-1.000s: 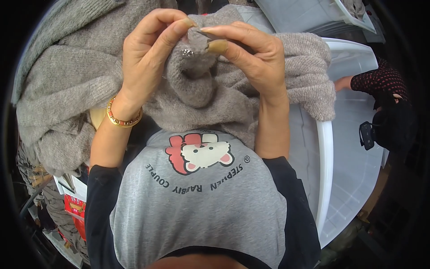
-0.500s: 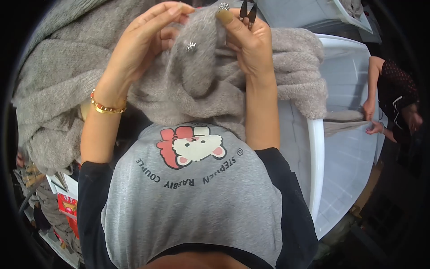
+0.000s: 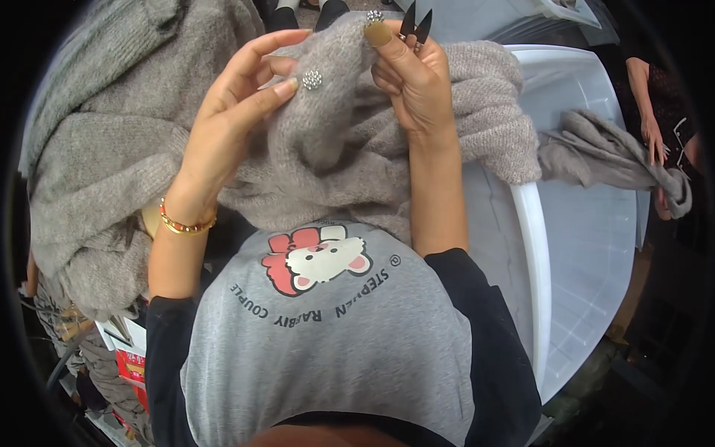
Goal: Trimming loose threads from fuzzy grey garments using small nipper-style scissors.
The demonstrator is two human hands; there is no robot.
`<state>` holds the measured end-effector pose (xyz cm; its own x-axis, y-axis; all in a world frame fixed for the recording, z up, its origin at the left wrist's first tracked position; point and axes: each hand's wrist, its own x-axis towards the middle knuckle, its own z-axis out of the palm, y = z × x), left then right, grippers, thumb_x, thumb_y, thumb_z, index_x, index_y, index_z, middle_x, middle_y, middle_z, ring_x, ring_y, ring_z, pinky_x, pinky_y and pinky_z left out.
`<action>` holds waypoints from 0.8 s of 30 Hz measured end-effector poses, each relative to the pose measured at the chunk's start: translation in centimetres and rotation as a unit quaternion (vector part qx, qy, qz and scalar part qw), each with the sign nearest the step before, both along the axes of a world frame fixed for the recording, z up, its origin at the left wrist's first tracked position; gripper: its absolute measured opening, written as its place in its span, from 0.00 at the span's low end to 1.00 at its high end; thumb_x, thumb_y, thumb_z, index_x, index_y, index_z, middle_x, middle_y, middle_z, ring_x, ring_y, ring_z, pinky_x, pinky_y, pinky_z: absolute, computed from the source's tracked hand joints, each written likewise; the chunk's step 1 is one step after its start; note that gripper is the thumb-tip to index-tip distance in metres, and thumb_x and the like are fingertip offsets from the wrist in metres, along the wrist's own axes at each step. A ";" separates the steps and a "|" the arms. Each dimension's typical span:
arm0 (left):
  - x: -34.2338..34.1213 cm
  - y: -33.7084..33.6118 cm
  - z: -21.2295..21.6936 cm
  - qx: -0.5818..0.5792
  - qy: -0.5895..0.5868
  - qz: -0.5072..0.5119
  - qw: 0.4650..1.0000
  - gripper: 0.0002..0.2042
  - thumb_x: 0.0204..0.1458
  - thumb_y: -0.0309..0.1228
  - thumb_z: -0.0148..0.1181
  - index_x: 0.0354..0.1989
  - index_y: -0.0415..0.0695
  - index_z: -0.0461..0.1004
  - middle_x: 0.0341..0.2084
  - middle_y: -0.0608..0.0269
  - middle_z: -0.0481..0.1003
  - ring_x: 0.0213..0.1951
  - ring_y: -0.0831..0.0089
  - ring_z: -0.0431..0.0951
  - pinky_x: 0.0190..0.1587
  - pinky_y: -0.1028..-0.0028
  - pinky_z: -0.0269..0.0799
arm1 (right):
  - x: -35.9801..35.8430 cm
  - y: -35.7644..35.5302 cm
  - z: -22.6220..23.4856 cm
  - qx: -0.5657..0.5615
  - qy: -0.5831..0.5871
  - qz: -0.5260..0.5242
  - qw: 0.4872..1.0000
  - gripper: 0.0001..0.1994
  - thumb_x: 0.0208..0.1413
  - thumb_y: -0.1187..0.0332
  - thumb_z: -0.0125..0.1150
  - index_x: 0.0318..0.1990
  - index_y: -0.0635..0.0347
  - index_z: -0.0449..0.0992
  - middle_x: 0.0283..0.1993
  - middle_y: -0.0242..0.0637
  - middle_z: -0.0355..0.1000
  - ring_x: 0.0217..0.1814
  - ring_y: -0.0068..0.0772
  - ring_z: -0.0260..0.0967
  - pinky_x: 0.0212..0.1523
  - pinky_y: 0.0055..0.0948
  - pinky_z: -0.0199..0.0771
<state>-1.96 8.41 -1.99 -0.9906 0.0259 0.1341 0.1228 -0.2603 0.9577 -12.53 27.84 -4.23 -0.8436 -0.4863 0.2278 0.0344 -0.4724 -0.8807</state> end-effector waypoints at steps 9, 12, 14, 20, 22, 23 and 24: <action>-0.9 -0.1 -0.3 -0.235 0.215 0.063 0.946 0.13 0.58 0.24 0.57 0.50 0.44 0.78 0.28 0.67 0.74 0.32 0.81 0.71 0.40 0.81 0.67 | -0.6 0.7 -0.9 -0.008 -0.005 -0.013 1.000 0.07 0.62 0.68 0.58 0.44 0.59 0.74 0.19 0.15 0.58 0.16 0.04 0.50 0.17 0.09 0.48; -1.0 -0.4 -0.5 -0.260 0.228 0.086 0.935 0.11 0.56 0.24 0.59 0.47 0.43 0.79 0.25 0.66 0.74 0.28 0.79 0.70 0.35 0.79 0.66 | -0.5 0.5 -0.8 0.008 -0.007 -0.027 1.000 0.07 0.62 0.68 0.59 0.44 0.59 0.74 0.19 0.15 0.58 0.16 0.04 0.50 0.17 0.08 0.48; -1.0 -0.5 -0.5 -0.276 0.230 0.092 0.929 0.10 0.55 0.24 0.60 0.45 0.43 0.80 0.24 0.66 0.73 0.26 0.78 0.70 0.33 0.79 0.66 | -0.6 0.7 -0.9 0.000 -0.009 -0.020 1.000 0.07 0.62 0.68 0.59 0.44 0.59 0.74 0.19 0.15 0.58 0.17 0.04 0.50 0.17 0.08 0.48; -1.1 -0.9 -1.1 -0.317 0.202 0.119 0.919 0.05 0.54 0.24 0.62 0.38 0.41 0.79 0.23 0.65 0.71 0.27 0.80 0.69 0.29 0.80 0.64 | -0.3 0.9 -0.9 -0.012 -0.018 -0.012 1.000 0.07 0.62 0.69 0.59 0.45 0.59 0.74 0.20 0.14 0.58 0.17 0.04 0.50 0.18 0.09 0.49; -1.4 -1.1 -1.5 -0.268 0.231 0.156 0.922 0.10 0.55 0.30 0.63 0.41 0.38 0.77 0.30 0.62 0.73 0.29 0.77 0.70 0.31 0.79 0.67 | -0.2 0.7 -0.6 -0.009 -0.020 -0.017 1.000 0.07 0.62 0.69 0.59 0.45 0.58 0.74 0.20 0.14 0.58 0.17 0.04 0.49 0.18 0.10 0.48; -1.2 -1.1 -1.5 -0.269 0.231 0.158 0.922 0.10 0.55 0.30 0.63 0.41 0.38 0.77 0.30 0.62 0.73 0.29 0.77 0.70 0.31 0.79 0.67 | 0.0 0.4 0.0 0.018 0.007 0.016 1.000 0.07 0.62 0.68 0.59 0.44 0.58 0.74 0.21 0.13 0.57 0.17 0.05 0.48 0.18 0.11 0.46; -0.9 -1.0 -1.2 -0.179 0.191 0.129 0.956 0.08 0.59 0.29 0.58 0.42 0.38 0.75 0.37 0.64 0.73 0.37 0.78 0.71 0.41 0.80 0.66 | 0.2 0.1 0.5 0.046 0.034 0.047 0.997 0.07 0.62 0.68 0.59 0.44 0.58 0.75 0.22 0.13 0.57 0.18 0.05 0.47 0.18 0.12 0.44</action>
